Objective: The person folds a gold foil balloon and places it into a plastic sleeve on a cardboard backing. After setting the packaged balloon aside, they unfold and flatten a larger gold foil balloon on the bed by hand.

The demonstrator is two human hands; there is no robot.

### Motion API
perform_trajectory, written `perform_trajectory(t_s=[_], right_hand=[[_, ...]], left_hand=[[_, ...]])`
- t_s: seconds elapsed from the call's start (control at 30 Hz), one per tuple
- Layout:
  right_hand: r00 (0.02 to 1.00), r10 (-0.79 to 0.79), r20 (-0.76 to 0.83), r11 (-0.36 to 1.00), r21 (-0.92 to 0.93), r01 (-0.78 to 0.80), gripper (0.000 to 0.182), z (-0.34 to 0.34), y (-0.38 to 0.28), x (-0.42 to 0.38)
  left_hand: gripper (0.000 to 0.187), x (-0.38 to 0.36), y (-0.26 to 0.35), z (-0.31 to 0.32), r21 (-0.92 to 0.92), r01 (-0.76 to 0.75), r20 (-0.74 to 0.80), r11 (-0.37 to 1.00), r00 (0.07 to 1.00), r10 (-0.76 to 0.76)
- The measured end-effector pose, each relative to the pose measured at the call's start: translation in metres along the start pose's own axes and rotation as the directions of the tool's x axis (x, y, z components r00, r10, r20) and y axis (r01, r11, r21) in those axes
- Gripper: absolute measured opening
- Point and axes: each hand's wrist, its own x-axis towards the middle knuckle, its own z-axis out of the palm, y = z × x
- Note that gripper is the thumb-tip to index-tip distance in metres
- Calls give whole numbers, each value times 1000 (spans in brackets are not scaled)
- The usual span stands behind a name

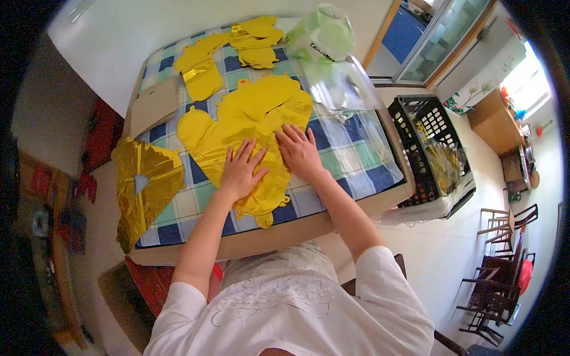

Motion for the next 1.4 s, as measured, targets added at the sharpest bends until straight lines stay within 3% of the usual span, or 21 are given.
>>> perform_trajectory(t_s=[0.13, 0.23, 0.33, 0.43, 0.53, 0.6, 0.63, 0.67, 0.77, 0.8, 0.9, 0.93, 0.97, 1.07, 1.17, 1.4], right_hand=[[929, 304, -213, 952, 40, -302, 40, 2, 19, 11], [913, 387, -133, 922, 51, -383, 39, -1, 23, 17], [859, 508, 68, 828, 237, -509, 42, -7, 20, 31], [815, 515, 265, 534, 644, -548, 40, -22, 5, 42], [863, 449, 230, 227, 905, -359, 38, -14, 10, 40], [943, 332, -8, 794, 542, -275, 35, -2, 15, 24], [973, 214, -86, 951, 247, -187, 35, 5, 17, 16], [987, 110, -114, 989, 112, -97, 31, 13, 19, 10], [999, -32, 3, 999, 44, 32, 28, 10, 6, 0], [974, 24, 225, 999, -51, -12, 24, 10, 4, 1], [990, -79, 118, 994, 78, 70, 22, 5, -12, 1], [979, -65, 193, 994, 96, 47, 30, -7, -20, 5], [982, -84, 166, 992, 109, 66, 34, -6, -21, 4], [986, -104, 129, 988, 126, 88, 42, -4, -21, 3], [985, -77, 152, 988, 141, 55, 43, -4, -17, 4], [997, 22, 69, 966, 256, -39, 38, 15, -9, 38]], left_hand=[[56, 0, 1, -2, -1, 10, 28, 1000, 1000, -10], [56, 1, 1, -4, 4, 12, 39, 1000, 999, -12], [56, 0, 1, -3, 6, 11, 35, 1000, 999, -11], [57, 0, 2, -3, 23, 11, 33, 1000, 999, -12], [60, 0, 3, -5, 30, 25, 51, 999, 998, -26], [63, 1, 3, -5, 13, 34, 42, 999, 999, -35], [65, 2, 2, -5, -4, 37, 27, 999, 999, -37], [67, 1, 2, -3, -25, 41, 16, 999, 999, -41], [70, -1, 1, 0, -8, 25, -16, 1000, 1000, -26], [70, -1, 0, 0, -21, 27, -21, 999, 999, -28], [69, -1, 0, -1, -44, 29, -25, 999, 999, -30], [69, 0, 0, -1, -43, 30, -21, 999, 999, -31], [69, 0, 0, -2, -42, 31, -16, 999, 999, -32], [68, 4, 5, -17, -5, 75, 145, 997, 987, -73], [68, 1, 4, -8, 2, 58, 39, 998, 998, -58], [68, 1, 3, -6, -21, 37, 11, 999, 999, -37]])
